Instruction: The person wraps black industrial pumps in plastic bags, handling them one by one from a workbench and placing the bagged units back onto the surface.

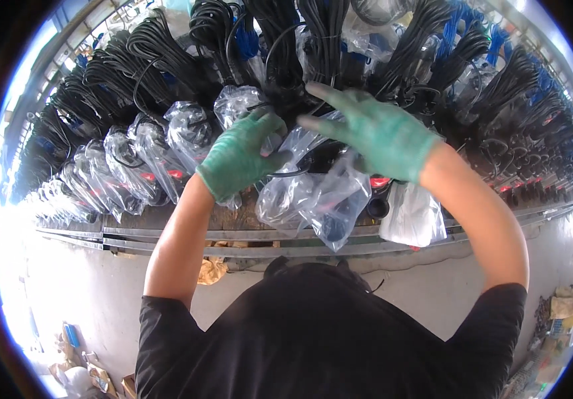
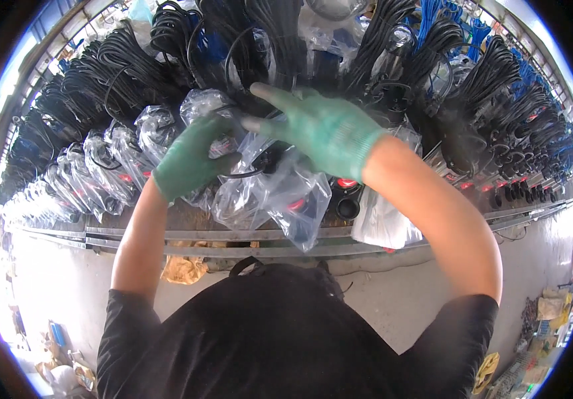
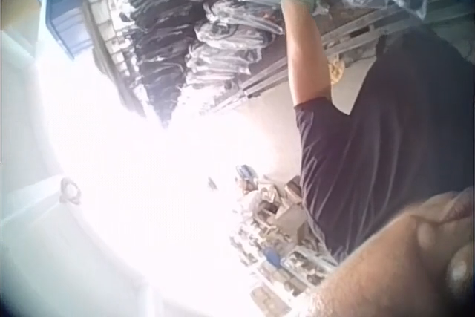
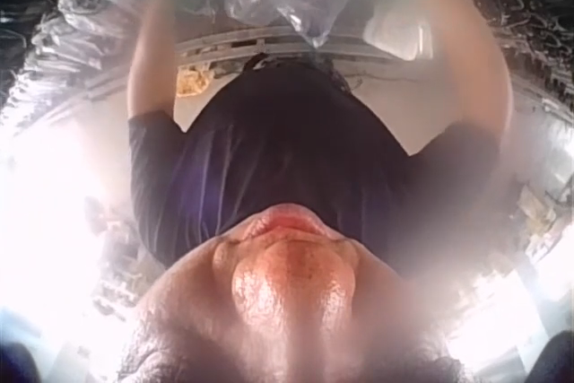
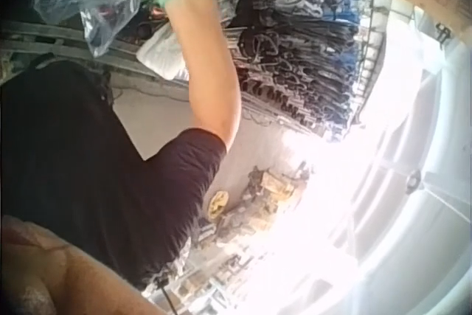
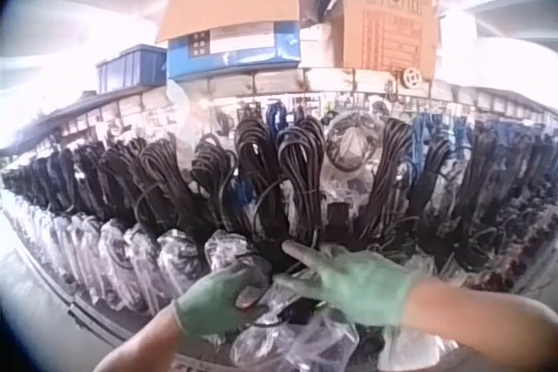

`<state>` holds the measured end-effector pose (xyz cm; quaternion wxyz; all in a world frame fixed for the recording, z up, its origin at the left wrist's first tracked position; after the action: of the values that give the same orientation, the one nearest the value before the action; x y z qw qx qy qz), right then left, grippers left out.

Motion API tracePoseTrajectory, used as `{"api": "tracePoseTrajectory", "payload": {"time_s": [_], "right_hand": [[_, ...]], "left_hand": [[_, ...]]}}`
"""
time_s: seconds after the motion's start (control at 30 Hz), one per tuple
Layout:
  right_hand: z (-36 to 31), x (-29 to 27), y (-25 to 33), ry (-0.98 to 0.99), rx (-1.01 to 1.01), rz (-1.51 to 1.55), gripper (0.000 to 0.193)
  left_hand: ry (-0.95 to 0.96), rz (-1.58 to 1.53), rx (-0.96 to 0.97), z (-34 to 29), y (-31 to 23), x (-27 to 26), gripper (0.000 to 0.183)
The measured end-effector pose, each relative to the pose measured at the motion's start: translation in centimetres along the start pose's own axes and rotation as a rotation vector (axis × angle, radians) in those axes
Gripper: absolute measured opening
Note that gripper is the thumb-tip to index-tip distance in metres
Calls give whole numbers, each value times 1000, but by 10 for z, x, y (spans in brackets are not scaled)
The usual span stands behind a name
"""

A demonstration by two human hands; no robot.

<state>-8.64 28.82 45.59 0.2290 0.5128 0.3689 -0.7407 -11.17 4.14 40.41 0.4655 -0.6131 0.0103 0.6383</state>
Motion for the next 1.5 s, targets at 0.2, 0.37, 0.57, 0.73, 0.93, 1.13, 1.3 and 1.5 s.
{"api": "tracePoseTrajectory", "payload": {"time_s": [0.2, 0.37, 0.57, 0.73, 0.93, 1.13, 1.3, 1.5], "right_hand": [[36, 46, 11, 132, 85, 279, 33], [-8, 53, -2, -119, 426, 773, 10], [-45, 104, 64, -747, 868, 2483, 37], [-31, 100, 123, -1086, 981, 2983, 38], [-50, 103, 126, -503, 855, 2573, 37], [-43, 41, 81, -652, 493, 633, 45], [-39, 100, 47, -376, 586, 1043, 32], [-40, 125, 33, -427, 1025, 1236, 12]], "left_hand": [[141, 17, -57, -13, 39, 39, 60], [-17, -11, -36, -26, 59, 71, 42], [-342, 50, 94, -21, -14, 59, 13], [-129, -194, 67, -26, -22, 65, 52], [-36, 209, 171, -8, -28, 74, 64], [-4, 486, 139, 6, -32, 75, 29], [16, -144, -45, 12, -32, 66, 49], [-65, -170, 56, -26, -1, 50, 58]]}}
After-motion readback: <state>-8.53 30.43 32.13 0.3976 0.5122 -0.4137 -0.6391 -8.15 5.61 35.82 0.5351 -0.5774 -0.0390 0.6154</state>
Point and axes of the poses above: each hand's wrist, its own z-axis towards the middle knuckle, its own x-axis out of the palm, y = z × x, the point moved 2 cm from there along z, towards the middle knuckle, and after that the axes turned 1 degree about -z, right-handed, at the moved point
